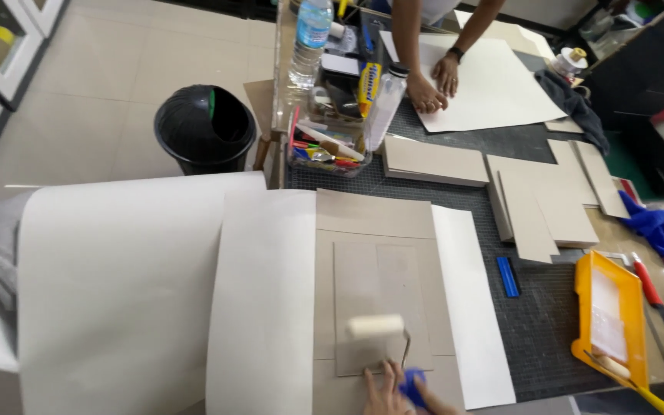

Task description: Applying glue to cardboard panels and attaching paper liners using a roller and smoothing tool.

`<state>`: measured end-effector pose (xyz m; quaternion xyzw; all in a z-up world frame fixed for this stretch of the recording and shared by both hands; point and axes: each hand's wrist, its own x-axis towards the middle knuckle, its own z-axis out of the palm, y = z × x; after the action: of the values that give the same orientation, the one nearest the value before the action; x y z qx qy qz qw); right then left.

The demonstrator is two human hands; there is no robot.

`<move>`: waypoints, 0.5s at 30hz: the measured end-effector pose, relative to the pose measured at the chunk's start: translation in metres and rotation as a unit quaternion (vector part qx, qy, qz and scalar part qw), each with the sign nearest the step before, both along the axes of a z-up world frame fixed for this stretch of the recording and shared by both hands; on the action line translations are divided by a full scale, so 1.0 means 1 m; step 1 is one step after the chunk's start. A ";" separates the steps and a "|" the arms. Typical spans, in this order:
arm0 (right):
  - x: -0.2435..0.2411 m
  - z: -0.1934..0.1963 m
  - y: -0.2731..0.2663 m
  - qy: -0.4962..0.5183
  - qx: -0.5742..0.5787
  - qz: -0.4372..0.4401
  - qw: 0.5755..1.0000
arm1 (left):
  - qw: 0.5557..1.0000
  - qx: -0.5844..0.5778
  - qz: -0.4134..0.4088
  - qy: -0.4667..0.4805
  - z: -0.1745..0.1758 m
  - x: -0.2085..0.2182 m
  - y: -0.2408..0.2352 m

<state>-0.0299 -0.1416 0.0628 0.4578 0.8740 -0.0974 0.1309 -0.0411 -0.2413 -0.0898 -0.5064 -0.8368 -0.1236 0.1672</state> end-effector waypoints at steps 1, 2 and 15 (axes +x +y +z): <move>-0.015 0.095 0.005 -0.040 -0.067 -0.056 0.995 | 1.000 0.000 -0.006 -0.006 0.004 -0.024 0.033; -0.051 0.126 0.004 -0.040 -0.064 -0.056 0.996 | 1.000 0.003 -0.006 -0.005 0.011 -0.026 0.032; -0.013 0.017 0.048 0.045 -0.058 0.027 0.997 | 0.983 0.097 0.058 0.142 0.057 -0.049 0.023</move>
<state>-0.0428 -0.0939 0.0794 0.4207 0.8839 -0.1650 0.1206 -0.0906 -0.2182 -0.0329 -0.4508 -0.8166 -0.1208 0.3396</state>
